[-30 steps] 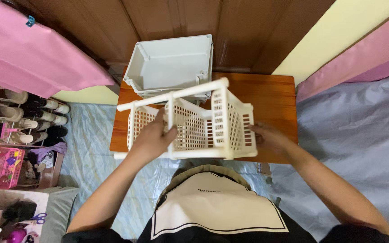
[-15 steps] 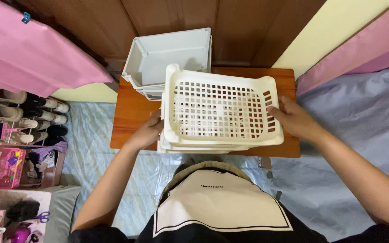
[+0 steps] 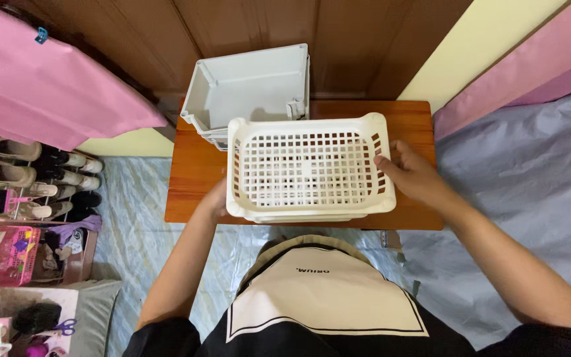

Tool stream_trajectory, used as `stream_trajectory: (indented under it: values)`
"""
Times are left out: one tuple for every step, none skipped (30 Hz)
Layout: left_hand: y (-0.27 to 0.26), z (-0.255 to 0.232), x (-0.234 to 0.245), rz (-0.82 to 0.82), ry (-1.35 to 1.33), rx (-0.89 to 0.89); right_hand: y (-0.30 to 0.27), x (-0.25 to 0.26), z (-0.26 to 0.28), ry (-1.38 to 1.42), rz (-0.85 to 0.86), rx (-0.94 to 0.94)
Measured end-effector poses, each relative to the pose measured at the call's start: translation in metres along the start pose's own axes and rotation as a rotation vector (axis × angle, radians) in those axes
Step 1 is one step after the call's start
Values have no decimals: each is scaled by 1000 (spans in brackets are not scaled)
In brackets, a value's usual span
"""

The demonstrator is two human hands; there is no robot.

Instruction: The person assembles a white plastic storage unit by inserting vertical poles into corner sockets of trays and stacking components. They handle trays and poles, aligning and pressing parts together to form a multi-tiered structure.

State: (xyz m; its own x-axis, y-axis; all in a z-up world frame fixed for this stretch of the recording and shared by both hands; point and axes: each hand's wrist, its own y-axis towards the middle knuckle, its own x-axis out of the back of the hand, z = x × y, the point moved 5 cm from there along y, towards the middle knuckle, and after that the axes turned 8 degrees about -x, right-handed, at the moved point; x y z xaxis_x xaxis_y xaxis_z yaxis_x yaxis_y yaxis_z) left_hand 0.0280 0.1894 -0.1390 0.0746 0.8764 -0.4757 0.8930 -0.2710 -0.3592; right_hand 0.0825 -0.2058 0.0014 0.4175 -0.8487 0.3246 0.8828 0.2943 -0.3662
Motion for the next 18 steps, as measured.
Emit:
stream_trajectory:
  values:
    - [-4, -4, -6, -12, -7, -5, -1, -1, -1, -5, -22, -8]
    - [-7, -9, -12, -24, -15, -10, -1, -2, 0, -11, -44, -15]
    - [-12, -13, -18, -56, -31, -22, -3, -3, 0, -15, -67, -24]
    - [-16, -18, -24, -88, -47, -34, -5, -5, 2, -2, -68, -4]
    - [-21, -24, -29, -119, -62, -46, -9, -6, 4, 11, -70, 17]
    - [-27, -32, -35, -106, -65, -70, -11, -7, 8, 24, -72, 38]
    - [-34, -40, -40, -94, -68, -93, -12, -7, 7, 20, -87, -14]
    - [-41, -48, -46, -82, -71, -116, -14, -7, 7, 16, -101, -67]
    - [-48, -53, -50, -112, -93, -113, -15, -6, 8, 12, -114, -116]
    - [-53, -57, -55, -143, -115, -110, -18, -7, 9, 57, -101, -132]
    - [-57, -62, -59, -171, -137, -108, -20, -7, 10, 102, -90, -147]
    - [-63, -67, -64, -151, -152, -131, -21, -8, 10, 148, -79, -162]
    - [-68, -71, -69, -131, -168, -152, -21, -9, 10, 212, -83, -165]
    - [-70, -74, -72, -110, -183, -173, -19, -12, 9, 277, -86, -169]
    - [-71, -75, -74, -125, -137, -195, -16, -15, 8, 341, -88, -174]
    - [-70, -75, -75, -139, -92, -217, -14, -20, 7, 403, -43, -159]
    - [-70, -74, -75, -154, -47, -240, -11, -24, 6, 466, 2, -143]
    - [-69, -72, -74, -156, -52, -239, -9, -27, 5, 528, 48, -128]
